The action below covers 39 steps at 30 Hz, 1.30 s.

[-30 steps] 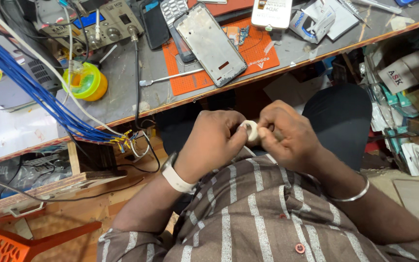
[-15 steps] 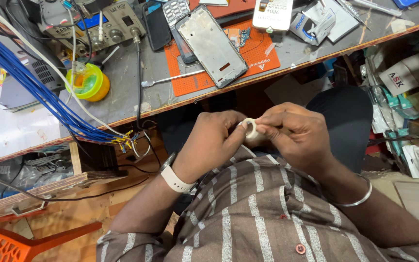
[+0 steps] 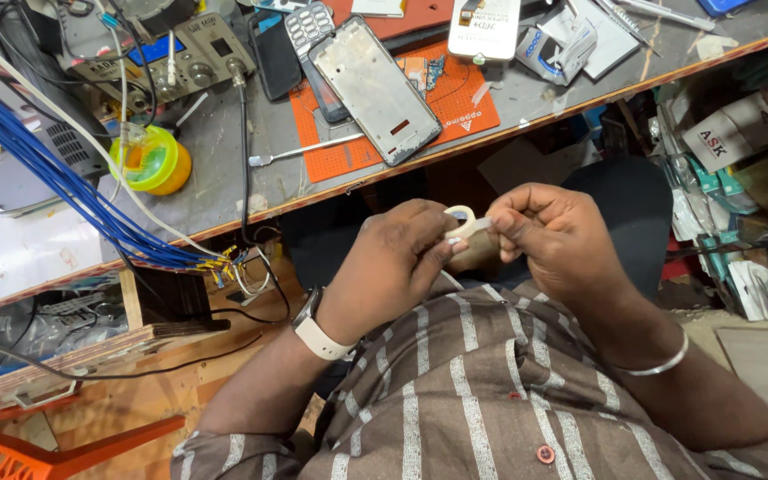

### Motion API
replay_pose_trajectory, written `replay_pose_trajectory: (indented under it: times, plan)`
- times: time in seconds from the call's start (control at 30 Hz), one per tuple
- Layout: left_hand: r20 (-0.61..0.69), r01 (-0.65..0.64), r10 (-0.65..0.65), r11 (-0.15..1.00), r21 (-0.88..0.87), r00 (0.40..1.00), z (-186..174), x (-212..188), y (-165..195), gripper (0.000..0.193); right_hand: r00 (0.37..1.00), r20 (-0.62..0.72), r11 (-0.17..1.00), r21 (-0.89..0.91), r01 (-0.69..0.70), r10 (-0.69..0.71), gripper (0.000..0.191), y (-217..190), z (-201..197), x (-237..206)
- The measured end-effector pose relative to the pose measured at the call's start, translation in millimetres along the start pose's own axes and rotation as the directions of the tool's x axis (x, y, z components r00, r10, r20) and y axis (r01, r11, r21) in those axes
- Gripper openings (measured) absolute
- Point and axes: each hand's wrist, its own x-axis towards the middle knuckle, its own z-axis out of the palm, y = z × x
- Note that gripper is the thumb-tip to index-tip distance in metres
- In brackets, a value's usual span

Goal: The person applies a strip of tape to a phone part, then opens the phone and works on its internal components. They hold the phone chassis and use a pry tool to work along the edge of the device on the workbench.

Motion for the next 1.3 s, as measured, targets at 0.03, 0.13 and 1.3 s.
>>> replay_pose_trajectory:
  times: [0.03, 0.13, 1.3]
  plan:
    - [-0.014, -0.002, 0.002, 1.000, -0.007, 1.000, -1, 1, 1, 0.018, 1.000, 0.019, 0.999, 0.053, -0.007, 0.006, 0.015, 0, -3, 0]
    - [-0.034, 0.024, -0.025, 0.999, -0.036, 0.999, 1, 0, 7, 0.018, 0.997, 0.066, 0.988, 0.148, -0.050, 0.041, 0.015, -1, -12, -2]
    - [0.044, 0.304, -0.414, 0.588, -0.749, 0.909, 1, -8, -28, 0.011, 0.644, 0.202, 0.211, -0.837, 0.504, -0.738, 0.005, -59, -19, 20]
